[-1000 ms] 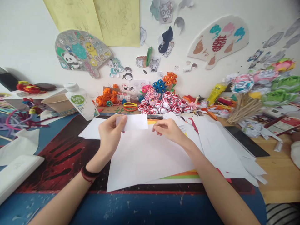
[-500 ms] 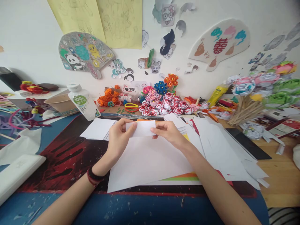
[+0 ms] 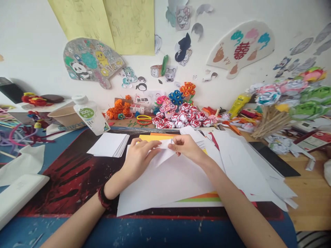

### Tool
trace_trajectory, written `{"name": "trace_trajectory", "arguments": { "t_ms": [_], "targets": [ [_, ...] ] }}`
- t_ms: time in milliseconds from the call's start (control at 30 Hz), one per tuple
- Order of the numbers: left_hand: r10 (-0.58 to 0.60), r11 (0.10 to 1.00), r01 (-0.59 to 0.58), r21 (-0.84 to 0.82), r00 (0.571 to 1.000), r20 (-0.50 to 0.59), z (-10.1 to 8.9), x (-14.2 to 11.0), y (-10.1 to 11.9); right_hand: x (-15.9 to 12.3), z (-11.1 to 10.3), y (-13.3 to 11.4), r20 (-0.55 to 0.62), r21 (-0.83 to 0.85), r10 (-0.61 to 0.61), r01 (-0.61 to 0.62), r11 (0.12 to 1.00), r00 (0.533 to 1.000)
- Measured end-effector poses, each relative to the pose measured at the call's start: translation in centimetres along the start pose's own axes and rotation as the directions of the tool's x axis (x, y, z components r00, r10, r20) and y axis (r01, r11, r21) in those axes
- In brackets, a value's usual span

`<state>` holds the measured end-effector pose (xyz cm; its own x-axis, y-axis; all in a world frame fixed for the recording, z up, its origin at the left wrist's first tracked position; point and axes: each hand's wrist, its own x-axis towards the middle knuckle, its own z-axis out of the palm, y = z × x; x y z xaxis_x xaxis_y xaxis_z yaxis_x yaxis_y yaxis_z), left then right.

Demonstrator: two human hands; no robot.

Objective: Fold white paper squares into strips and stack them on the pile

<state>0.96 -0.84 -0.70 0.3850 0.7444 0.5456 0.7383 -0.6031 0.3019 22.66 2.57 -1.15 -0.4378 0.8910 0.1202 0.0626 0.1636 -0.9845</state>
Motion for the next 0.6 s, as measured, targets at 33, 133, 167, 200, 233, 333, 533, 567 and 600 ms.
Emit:
{"name": "trace_trajectory", "arguments": {
  "t_ms": [33, 133, 167, 200, 233, 333, 533, 567, 600],
  "targets": [
    [-0.054, 0.998, 0.054, -0.045, 0.999, 0.002, -0.1, 0.1, -0.1, 0.0, -0.1, 0.0, 0.018, 0.005, 0.005, -0.005, 1.0, 1.0],
    [-0.261, 0.924, 0.268, -0.272, 0.963, 0.063, -0.3, 0.3, -0.3, 0.1, -0.2, -0.1, -0.007, -0.015, 0.025, -0.025, 1.0, 1.0],
    [-0.319, 0.867, 0.334, -0.371, 0.942, 0.101, -0.4, 0.3, -0.3, 0.2, -0.2, -0.1, -0.039, -0.029, 0.023, -0.024, 0.999, 0.999],
    [-0.365, 0.792, 0.389, -0.471, 0.919, 0.145, -0.5, 0.4, -0.2, 0.2, -0.2, -0.1, -0.068, -0.035, 0.019, -0.021, 0.999, 0.997],
    [-0.398, 0.704, 0.436, -0.561, 0.896, 0.197, -0.6, 0.5, -0.2, 0.3, -0.1, -0.1, -0.085, -0.025, 0.016, -0.018, 1.0, 0.996],
    [-0.413, 0.438, 0.538, -0.72, 0.832, 0.371, -0.7, 0.6, 0.2, 0.3, 0.2, -0.3, -0.033, 0.095, 0.044, -0.041, 0.995, 0.998],
    [-0.452, 0.287, 0.58, -0.762, 0.784, 0.426, -0.6, 0.6, 0.5, -0.2, 0.6, -1.0, 0.084, 0.265, 0.107, -0.126, 0.956, 0.991],
    [-0.472, 0.265, 0.585, -0.766, 0.772, 0.426, -0.6, 0.6, 0.4, -0.2, 0.7, -1.1, 0.1, 0.284, 0.109, -0.133, 0.949, 0.989],
    [-0.485, 0.251, 0.59, -0.767, 0.763, 0.428, -0.7, 0.6, 0.4, -0.3, 0.7, -1.2, 0.116, 0.298, 0.107, -0.137, 0.945, 0.987]
  ]
}}
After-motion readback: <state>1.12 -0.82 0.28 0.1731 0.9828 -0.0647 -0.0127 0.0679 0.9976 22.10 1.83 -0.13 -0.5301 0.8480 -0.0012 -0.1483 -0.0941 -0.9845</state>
